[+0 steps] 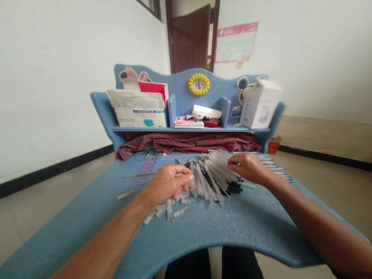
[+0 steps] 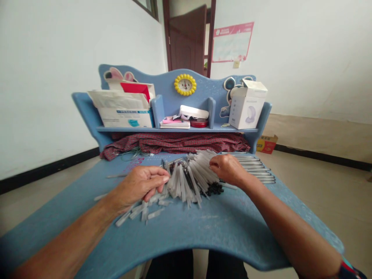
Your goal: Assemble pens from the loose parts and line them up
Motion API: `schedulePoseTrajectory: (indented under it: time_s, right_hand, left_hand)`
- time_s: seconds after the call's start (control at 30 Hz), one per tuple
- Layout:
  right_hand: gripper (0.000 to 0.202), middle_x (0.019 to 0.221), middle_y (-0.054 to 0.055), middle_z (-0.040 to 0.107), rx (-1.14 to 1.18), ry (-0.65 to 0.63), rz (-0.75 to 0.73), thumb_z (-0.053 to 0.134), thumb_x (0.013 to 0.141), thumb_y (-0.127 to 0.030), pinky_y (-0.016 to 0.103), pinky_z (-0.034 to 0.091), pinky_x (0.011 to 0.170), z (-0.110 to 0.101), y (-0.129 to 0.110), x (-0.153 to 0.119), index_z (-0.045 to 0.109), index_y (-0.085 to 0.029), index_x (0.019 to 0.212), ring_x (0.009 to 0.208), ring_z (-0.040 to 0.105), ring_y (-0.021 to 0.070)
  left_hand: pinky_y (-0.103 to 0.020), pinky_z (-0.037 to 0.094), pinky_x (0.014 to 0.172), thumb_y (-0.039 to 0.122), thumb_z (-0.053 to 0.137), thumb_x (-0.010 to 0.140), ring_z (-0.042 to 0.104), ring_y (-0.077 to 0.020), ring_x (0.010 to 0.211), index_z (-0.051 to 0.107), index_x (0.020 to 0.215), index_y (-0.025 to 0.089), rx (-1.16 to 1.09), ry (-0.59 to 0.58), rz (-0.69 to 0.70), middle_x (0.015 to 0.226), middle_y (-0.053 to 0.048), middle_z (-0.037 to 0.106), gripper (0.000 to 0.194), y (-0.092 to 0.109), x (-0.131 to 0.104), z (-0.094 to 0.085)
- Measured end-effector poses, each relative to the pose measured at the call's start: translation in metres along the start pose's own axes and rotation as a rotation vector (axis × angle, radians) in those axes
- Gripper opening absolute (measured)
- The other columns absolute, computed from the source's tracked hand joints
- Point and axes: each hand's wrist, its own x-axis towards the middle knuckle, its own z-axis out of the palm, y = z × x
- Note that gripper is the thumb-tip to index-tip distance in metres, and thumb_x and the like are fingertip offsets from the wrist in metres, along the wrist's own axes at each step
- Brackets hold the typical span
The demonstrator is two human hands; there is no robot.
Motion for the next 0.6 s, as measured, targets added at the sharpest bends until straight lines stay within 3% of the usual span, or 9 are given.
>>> schedulePoseTrajectory:
  time_s: [0.27,0.47,0.6]
  right_hand:
    - [0.022,0.08,0.007,0.067,-0.091,0.045,-0.061,0.047,0.087,-0.022,0.025,0.036,0.066,0.005,-0.012,-0.01,0.067,-0.017,0.079,0.075,0.059,0.0165]
    - [0.028,0.071,0.007,0.064,-0.178,0.049,-0.261,0.042,0.091,-0.021,0.026,0.032,0.063,0.015,-0.044,-0.021,0.062,-0.015,0.072,0.069,0.055,0.0153]
    - [0.024,0.071,0.006,0.064,-0.166,0.055,-0.324,0.045,0.089,-0.018,0.028,0.032,0.064,0.02,-0.05,-0.024,0.061,-0.016,0.073,0.069,0.054,0.0161]
  left_hand:
    - [-0.016,0.025,0.033,0.036,0.06,0.07,0.038,-0.004,0.031,0.061,0.077,0.013,0.044,-0.003,-0.032,0.051,0.003,0.057,0.024,0.003,-0.001,0.002]
    - [-0.016,0.024,0.033,0.036,0.059,0.069,0.037,-0.0043,0.03,0.061,0.077,0.013,0.065,-0.01,-0.053,0.05,0.003,0.057,0.024,0.003,0.0,0.004]
    - [-0.016,0.025,0.032,0.036,0.059,0.069,0.037,-0.0047,0.03,0.061,0.077,0.014,0.073,-0.021,-0.055,0.05,0.003,0.057,0.023,0.0,0.002,0.003]
